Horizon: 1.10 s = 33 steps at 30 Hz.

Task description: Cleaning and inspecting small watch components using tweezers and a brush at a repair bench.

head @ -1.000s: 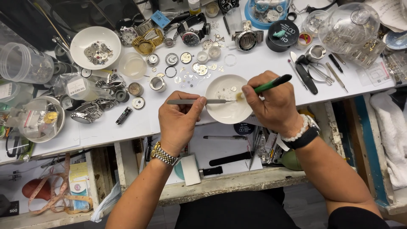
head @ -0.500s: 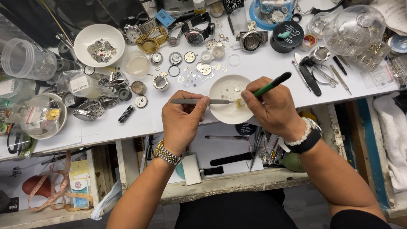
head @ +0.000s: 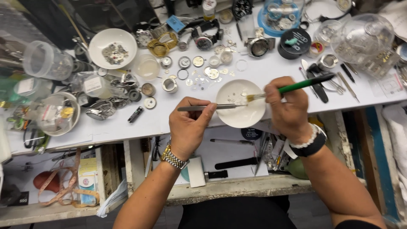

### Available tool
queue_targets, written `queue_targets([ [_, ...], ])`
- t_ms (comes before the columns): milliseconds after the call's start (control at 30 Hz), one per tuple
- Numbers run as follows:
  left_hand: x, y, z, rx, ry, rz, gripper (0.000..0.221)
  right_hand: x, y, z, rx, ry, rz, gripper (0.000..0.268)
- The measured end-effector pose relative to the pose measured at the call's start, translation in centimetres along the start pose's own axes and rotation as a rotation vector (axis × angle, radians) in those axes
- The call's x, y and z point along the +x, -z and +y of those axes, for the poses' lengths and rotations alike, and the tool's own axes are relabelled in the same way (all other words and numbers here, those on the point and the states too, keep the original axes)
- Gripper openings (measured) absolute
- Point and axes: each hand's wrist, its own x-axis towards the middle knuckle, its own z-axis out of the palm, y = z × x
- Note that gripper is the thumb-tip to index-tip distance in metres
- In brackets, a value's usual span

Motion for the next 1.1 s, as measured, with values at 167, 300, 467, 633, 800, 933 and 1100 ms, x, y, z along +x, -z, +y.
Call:
queue_targets([
  [167, -1.2, 2.7, -0.1, 0.046, -0.394, 0.108, 0.017, 0.1, 0.5, -0.1, 0.112, -0.237, 0.158, 0.026],
  [300, -1.0, 6.3, -0.7, 0.442, -0.914, 0.104, 0.025, -0.5, 0.7, 0.2, 0.110, -0.295, 0.145, 0.027],
  [467, -0.1, 8.4, -2.1, 0.603, -1.047, 0.053, 0.022, -0.9, 0.1, 0.2, 0.084, -0.253, 0.130, 0.027],
  [633, 1.0, 8.4, -2.3, 0.676, -1.047, 0.077, 0.017, -1.0, 0.1, 0.5, 0.083, -0.224, 0.118, 0.026],
  [800, 2.0, 7.5, -1.7, 0.739, -1.049, 0.066, 0.009, -1.1, 0.0, 0.5, 0.085, -0.227, 0.130, 0.024],
  [933, 2.4, 7.2, -1.6, 0.753, -1.054, 0.057, 0.008, -1.2, 0.0, 0.7, 0.104, -0.240, 0.148, 0.025],
  [1100, 2.2, 7.2, -0.9, 0.766, -1.051, 0.063, 0.011, -1.1, 0.0, 0.5, 0.115, -0.234, 0.142, 0.024],
])
